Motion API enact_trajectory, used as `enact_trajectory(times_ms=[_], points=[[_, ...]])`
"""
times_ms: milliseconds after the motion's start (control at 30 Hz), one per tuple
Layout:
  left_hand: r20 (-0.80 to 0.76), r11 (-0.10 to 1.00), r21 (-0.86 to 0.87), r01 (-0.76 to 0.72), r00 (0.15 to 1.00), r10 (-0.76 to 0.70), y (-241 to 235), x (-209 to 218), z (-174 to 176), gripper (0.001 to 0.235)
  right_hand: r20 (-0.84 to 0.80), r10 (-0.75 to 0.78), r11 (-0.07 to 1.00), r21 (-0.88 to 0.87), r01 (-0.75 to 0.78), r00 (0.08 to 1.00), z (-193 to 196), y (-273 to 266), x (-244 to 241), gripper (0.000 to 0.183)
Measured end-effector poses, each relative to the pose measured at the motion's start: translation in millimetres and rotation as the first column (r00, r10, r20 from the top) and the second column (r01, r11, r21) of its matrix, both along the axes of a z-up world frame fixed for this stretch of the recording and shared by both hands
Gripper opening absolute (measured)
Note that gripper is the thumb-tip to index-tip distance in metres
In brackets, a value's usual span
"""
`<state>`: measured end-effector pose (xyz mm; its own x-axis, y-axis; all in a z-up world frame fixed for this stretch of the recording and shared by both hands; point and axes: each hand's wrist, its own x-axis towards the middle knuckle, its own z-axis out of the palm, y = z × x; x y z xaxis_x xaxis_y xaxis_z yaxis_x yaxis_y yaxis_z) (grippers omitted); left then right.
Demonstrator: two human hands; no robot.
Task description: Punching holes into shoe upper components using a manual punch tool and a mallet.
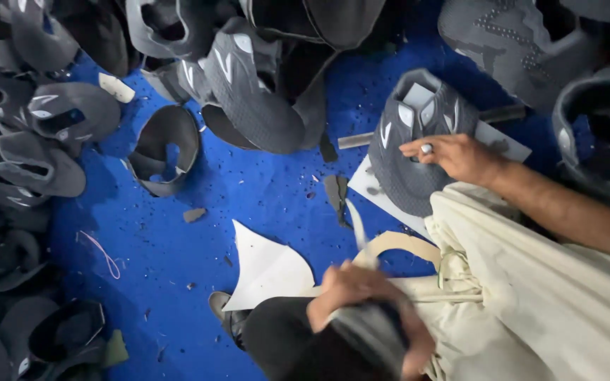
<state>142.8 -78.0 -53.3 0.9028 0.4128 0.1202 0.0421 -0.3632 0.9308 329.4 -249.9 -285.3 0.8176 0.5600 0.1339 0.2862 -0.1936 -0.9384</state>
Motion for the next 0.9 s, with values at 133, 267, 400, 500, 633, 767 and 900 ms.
enact_trajectory(times_ms=[133,267,400,500,633,767,900], points=[[-0.080,0.985,0.053,0.166,0.984,-0.161,9.7,21.6,-110.8,0.033,0.124,0.005,0.998,-0.058,0.002,0.992,7.0,-3.9,0.5,0.034],[-0.539,0.931,0.188,0.314,0.825,-0.169,15.3,3.8,-118.7,0.054,-0.177,-0.050,0.996,0.063,0.062,0.983,-57.2,-10.6,5.2,0.023],[-0.466,0.991,0.046,0.124,0.880,-0.088,21.8,3.3,-69.4,0.034,-0.565,-0.038,0.884,0.366,0.291,0.824,-19.4,-8.3,33.9,0.020],[-0.398,0.998,0.018,0.067,0.916,-0.055,21.3,-2.7,-49.8,0.033,-0.589,0.019,0.920,0.326,0.216,0.808,-26.4,-7.3,41.3,0.018],[-0.262,0.995,-0.076,0.070,0.961,-0.088,20.9,-9.0,-24.7,0.035,-0.661,0.043,0.944,0.272,0.186,0.749,-46.1,-7.2,43.7,0.013],[0.144,0.949,0.258,0.181,0.964,-0.223,15.1,6.4,26.5,0.067,-0.568,-0.038,0.956,0.220,0.195,0.823,-28.0,-1.7,24.5,0.013],[-0.220,0.913,0.302,0.275,0.952,-0.214,0.5,18.3,-2.8,0.055,-0.145,-0.152,0.987,0.023,0.157,0.978,1.5,0.7,10.4,0.008]])
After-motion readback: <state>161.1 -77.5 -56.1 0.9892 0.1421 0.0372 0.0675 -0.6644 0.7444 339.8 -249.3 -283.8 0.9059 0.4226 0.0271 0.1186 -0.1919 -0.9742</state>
